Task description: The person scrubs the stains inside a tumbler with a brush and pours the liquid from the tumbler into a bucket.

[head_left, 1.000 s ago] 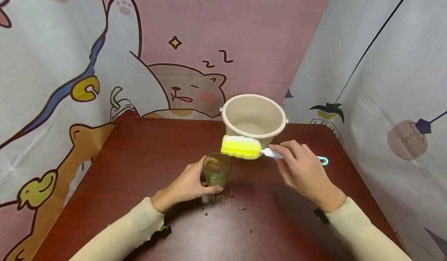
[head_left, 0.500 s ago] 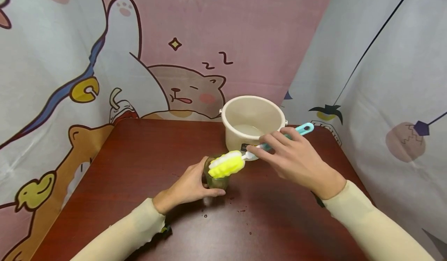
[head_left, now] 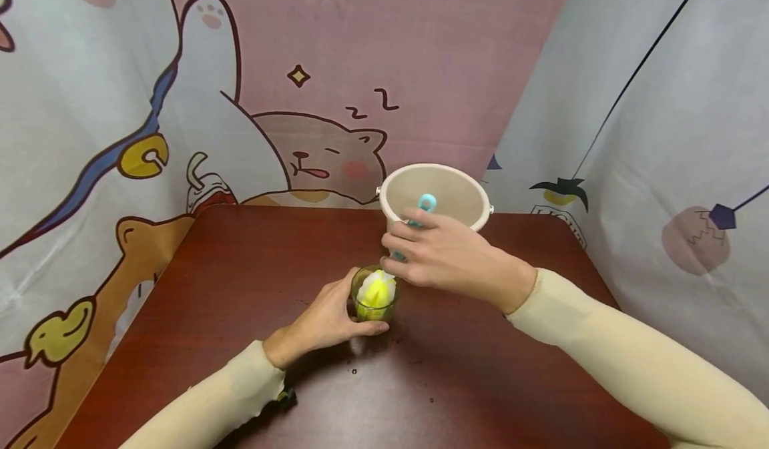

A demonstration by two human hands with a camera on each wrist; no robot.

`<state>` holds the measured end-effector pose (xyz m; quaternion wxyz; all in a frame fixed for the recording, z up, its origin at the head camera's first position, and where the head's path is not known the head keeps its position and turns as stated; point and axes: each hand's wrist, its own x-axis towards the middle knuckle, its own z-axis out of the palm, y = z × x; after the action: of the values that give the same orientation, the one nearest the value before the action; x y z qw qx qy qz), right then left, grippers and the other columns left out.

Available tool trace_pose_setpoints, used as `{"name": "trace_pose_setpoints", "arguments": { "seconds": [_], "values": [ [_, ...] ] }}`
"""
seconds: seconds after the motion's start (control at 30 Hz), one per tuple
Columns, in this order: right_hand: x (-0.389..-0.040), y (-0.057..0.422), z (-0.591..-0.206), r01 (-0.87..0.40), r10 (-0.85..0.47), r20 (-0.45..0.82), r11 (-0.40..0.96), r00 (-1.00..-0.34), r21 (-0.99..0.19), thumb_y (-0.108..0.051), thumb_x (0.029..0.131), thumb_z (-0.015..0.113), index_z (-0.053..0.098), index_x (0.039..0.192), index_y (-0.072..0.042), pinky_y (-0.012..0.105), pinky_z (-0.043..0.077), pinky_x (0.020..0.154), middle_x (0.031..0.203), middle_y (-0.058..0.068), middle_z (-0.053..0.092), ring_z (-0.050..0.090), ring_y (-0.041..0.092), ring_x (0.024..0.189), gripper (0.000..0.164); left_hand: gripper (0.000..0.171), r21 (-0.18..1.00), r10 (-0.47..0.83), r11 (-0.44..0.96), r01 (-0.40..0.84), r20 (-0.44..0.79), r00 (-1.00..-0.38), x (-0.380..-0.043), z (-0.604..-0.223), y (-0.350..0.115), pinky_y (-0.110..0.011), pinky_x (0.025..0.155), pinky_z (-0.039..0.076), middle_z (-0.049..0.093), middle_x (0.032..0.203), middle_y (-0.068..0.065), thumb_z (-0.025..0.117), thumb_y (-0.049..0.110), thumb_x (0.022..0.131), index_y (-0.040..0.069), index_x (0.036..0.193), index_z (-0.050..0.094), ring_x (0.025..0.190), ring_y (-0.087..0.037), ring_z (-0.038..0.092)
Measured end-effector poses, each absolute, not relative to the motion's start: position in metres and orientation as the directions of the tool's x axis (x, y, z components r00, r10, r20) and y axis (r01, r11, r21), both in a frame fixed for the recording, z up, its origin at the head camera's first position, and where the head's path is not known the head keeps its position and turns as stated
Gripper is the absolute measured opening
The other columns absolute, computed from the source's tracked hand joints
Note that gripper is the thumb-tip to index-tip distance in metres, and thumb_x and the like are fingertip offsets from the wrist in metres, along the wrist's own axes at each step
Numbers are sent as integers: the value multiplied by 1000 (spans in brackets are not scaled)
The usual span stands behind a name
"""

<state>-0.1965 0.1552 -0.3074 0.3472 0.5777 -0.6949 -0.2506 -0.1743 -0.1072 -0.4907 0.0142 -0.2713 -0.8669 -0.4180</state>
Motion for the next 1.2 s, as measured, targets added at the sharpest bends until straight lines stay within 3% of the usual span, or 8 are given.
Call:
{"name": "trace_pose_setpoints", "arguments": {
  "seconds": [0.23,0.43,0.63,0.93,1.2],
  "values": [
    [-205,130,-314,-649,-992,110,123,-60,751,-18,102,84,77,93,-28,36,47,115,101,-4,73,67,21,102,15,79,727,460,493,477,247,-853,-173,-491,-108,-30,94,65,76,128,9,103,48,88,27,150,58,110,-8,75],
    [-206,123,-322,-664,-996,53,91,-77,743,-27,101,85,80,98,-33,37,44,115,105,-6,73,68,19,108,8,77,728,460,496,473,242,-855,-173,-491,-106,-29,92,64,76,127,8,103,48,89,28,148,58,108,-9,76],
    [-206,120,-330,-692,-995,39,95,-96,715,-28,97,89,82,101,-35,37,44,117,106,-8,74,69,18,110,11,82,719,447,515,466,238,-862,-174,-490,-106,-31,93,65,77,130,7,104,49,87,26,150,58,110,-10,77],
    [-207,118,-336,-680,-994,10,85,-113,729,-26,98,91,83,102,-33,37,44,112,106,-7,75,69,18,109,12,88,745,441,490,454,238,-866,-174,-489,-105,-31,96,66,74,132,14,105,53,85,35,155,54,110,-6,77],
    [-205,118,-324,-669,-998,27,63,-64,740,-25,98,88,83,100,-31,36,44,111,104,-5,73,67,20,106,8,86,754,433,491,435,222,-874,-174,-491,-105,-30,94,66,76,130,13,105,51,86,33,154,55,109,-7,77]
  ]
}}
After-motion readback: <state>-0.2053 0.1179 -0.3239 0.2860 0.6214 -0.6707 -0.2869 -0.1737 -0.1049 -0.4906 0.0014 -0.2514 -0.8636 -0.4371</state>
